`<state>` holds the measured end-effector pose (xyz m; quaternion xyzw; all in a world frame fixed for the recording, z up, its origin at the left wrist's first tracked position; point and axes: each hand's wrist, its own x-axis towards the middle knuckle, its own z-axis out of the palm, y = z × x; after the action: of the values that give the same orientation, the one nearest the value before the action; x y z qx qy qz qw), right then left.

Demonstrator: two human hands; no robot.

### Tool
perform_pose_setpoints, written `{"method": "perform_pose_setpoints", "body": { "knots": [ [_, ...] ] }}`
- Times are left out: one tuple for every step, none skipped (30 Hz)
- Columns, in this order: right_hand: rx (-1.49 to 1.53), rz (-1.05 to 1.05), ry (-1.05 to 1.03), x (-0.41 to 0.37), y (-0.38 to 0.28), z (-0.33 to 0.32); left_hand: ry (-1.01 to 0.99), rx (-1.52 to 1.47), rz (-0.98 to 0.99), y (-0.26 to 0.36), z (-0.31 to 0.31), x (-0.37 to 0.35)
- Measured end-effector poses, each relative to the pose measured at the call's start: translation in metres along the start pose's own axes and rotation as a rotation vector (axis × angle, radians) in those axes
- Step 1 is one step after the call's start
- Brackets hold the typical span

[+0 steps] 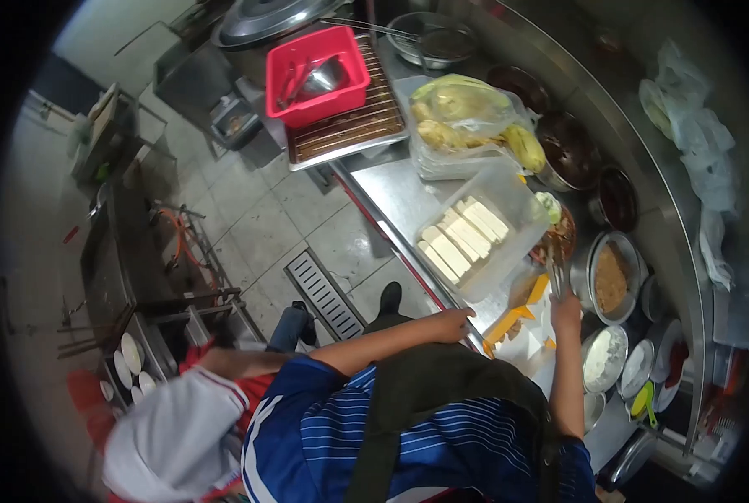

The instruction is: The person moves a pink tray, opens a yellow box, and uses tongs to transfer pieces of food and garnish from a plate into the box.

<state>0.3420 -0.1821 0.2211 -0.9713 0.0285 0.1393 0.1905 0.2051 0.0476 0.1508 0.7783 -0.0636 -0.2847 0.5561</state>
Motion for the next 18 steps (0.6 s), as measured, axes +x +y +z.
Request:
{"method": "perform_pose_setpoints", "body": {
  "knots": [
    [0.014, -0.021, -0.016, 0.005, 0.004, 0.007, 0.036, -0.040, 0.006, -0.002, 0.000, -0.002],
    [0.022, -0.031, -0.024, 0.010, 0.011, 0.008, 0.059, -0.083, 0.021, -0.003, 0.000, -0.002],
    [0.071, -0.014, 0.066, 0.001, -0.001, 0.002, 0.034, -0.065, -0.008, -0.003, -0.002, 0.000],
    [0.233, 0.062, 0.001, 0.014, 0.025, 0.014, 0.002, -0.047, -0.031, -0.004, -0.002, 0.002],
    [0.178, 0.044, 0.059, 0.018, 0.041, 0.020, 0.010, -0.057, 0.008, -0.005, -0.002, 0.002],
    [0.323, 0.193, -0.005, -0.005, 0.002, -0.010, 0.023, -0.068, 0.043, -0.003, -0.004, 0.001],
    [0.432, 0.193, -0.010, -0.007, 0.010, -0.011, 0.012, -0.071, 0.058, -0.001, -0.005, 0.001],
    [0.559, 0.210, -0.077, -0.011, 0.013, -0.017, 0.011, -0.069, 0.064, 0.002, -0.005, 0.002],
    [0.624, 0.230, -0.053, -0.018, 0.011, -0.024, -0.016, -0.067, 0.082, 0.006, -0.004, 0.005],
    [0.694, 0.243, -0.037, -0.025, 0.007, -0.031, -0.037, -0.064, 0.083, 0.008, -0.004, 0.006],
    [0.700, 0.252, -0.027, -0.031, 0.009, -0.036, -0.051, -0.061, 0.077, 0.009, -0.005, 0.006],
    [0.743, 0.241, -0.027, -0.037, 0.012, -0.039, -0.060, -0.055, 0.077, 0.010, -0.005, 0.007],
    [0.785, 0.229, -0.030, -0.041, 0.012, -0.041, -0.070, -0.051, 0.068, 0.012, -0.004, 0.008],
    [0.790, 0.234, -0.029, -0.045, 0.008, -0.046, -0.080, -0.048, 0.059, 0.013, -0.004, 0.010],
    [0.623, 0.199, -0.047, -0.047, 0.002, -0.051, -0.085, -0.044, 0.057, 0.015, -0.003, 0.011],
    [0.455, 0.164, -0.065, -0.047, -0.001, -0.054, -0.105, -0.049, 0.043, 0.017, -0.002, 0.012],
    [0.376, 0.173, -0.063, -0.042, 0.003, -0.048, -0.125, -0.055, 0.031, 0.019, -0.001, 0.013],
    [0.379, 0.176, -0.062, -0.032, 0.015, -0.033, -0.127, -0.053, 0.031, 0.020, 0.001, 0.014]
  ]
}}
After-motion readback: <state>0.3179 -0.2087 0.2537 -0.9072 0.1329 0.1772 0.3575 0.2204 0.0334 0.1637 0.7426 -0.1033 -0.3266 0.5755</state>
